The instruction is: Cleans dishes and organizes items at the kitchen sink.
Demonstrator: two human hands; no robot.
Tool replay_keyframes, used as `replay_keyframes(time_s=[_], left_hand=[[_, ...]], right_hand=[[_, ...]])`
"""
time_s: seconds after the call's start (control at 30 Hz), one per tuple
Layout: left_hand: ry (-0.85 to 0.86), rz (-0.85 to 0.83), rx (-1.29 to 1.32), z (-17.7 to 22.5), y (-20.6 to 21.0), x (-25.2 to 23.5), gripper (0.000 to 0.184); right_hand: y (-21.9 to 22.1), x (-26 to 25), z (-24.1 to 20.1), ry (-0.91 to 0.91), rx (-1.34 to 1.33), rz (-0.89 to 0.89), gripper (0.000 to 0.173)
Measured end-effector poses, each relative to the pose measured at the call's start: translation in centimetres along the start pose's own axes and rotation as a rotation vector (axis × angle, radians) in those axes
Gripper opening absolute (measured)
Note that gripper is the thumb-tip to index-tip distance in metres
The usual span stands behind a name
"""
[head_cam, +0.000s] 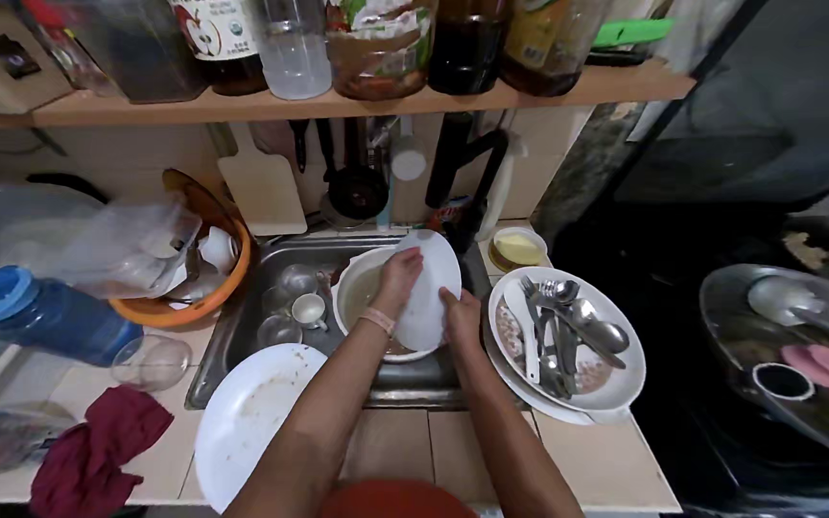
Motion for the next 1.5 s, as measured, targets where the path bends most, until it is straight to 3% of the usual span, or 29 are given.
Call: replay_keyframes(time_s=[0.1, 0.2, 0.33, 0.47, 0.57, 0.67, 0.73, 0.77, 0.83, 0.87, 0.93, 1.0, 1.1, 1.23, 1.37, 1.5], left_hand=[[0.314, -0.203, -0.500, 2.9, 4.1, 2.4, 0.049], [0.491, -0.159, -0.772, 3.7, 4.8, 2.2, 0.051], [0.229, 0.061, -0.890, 1.7, -1.3, 0.2, 0.062], [-0.134, 0.091, -0.586, -4.9, -5.8, -1.4, 0.068], [-0.297, 0.055, -0.456, -7.2, -6.3, 0.0, 0.055], [-0.348, 0.109, -0.871, -6.2, -8.0, 1.5, 0.042], [-0.310, 0.055, -1.142, -5.7, -8.4, 1.2, 0.038], [-0.310, 0.103, -1.002, -5.9, -8.9, 0.7, 0.037], [-0.371, 0.270, -0.269, -7.2, -9.3, -0.6, 0.036], [-0.394, 0.268, 0.031, -7.3, -8.4, -1.1, 0.037], [-0.356, 0.173, 0.333, -5.7, -5.5, -2.0, 0.037], [-0.228, 0.034, 0.301, -2.5, -1.9, -1.7, 0.041], [0.041, -0.147, 0.008, 1.0, 2.9, 1.6, 0.056], [0.232, -0.194, -0.432, -0.6, 6.3, 4.9, 0.062], [0.070, 0.028, -0.802, -3.7, 2.4, 3.4, 0.057], [-0.049, 0.156, -0.483, -8.1, -4.5, -0.5, 0.060]], right_hand=[[0.6, 0.5, -0.2, 0.029, 0.046, -0.024, 0.015], [0.7, 1.0, -0.7, -0.023, -0.016, -0.075, 0.013], [-0.4, 1.8, -1.3, -0.027, -0.177, -0.071, 0.011], [-1.4, 1.6, -1.8, -0.085, -0.240, -0.005, 0.011], [-1.8, 0.9, -2.2, -0.143, -0.227, 0.022, 0.011], [-2.2, 0.6, -2.3, -0.172, -0.207, 0.046, 0.011], [-2.4, 0.6, -2.1, -0.172, -0.156, 0.050, 0.011], [-2.4, 0.6, -2.0, -0.165, -0.126, 0.054, 0.012], [-2.6, 0.5, -1.4, -0.153, -0.093, 0.065, 0.012], [-2.6, 0.4, -1.1, -0.149, -0.092, 0.067, 0.012], [-2.3, 0.2, -0.6, -0.136, -0.113, 0.058, 0.013], [-1.7, 0.1, -0.2, -0.123, -0.120, 0.051, 0.013], [-0.9, 0.1, 0.0, -0.121, -0.130, 0.052, 0.014], [0.2, 0.0, -0.6, -0.177, -0.134, 0.009, 0.017], [-0.1, 0.4, -1.1, -0.163, -0.169, -0.009, 0.014], [-0.5, 1.5, -1.8, -0.164, -0.233, -0.005, 0.014]])
Point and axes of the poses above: each hand's wrist, its own x-axis away from the middle knuckle, its own y-axis out of the palm, z = x × y, the point moved 9 cm from there along -x, towards the middle knuckle, and after that the axes turned 6 degrees about -x, right-handed, at the moved point
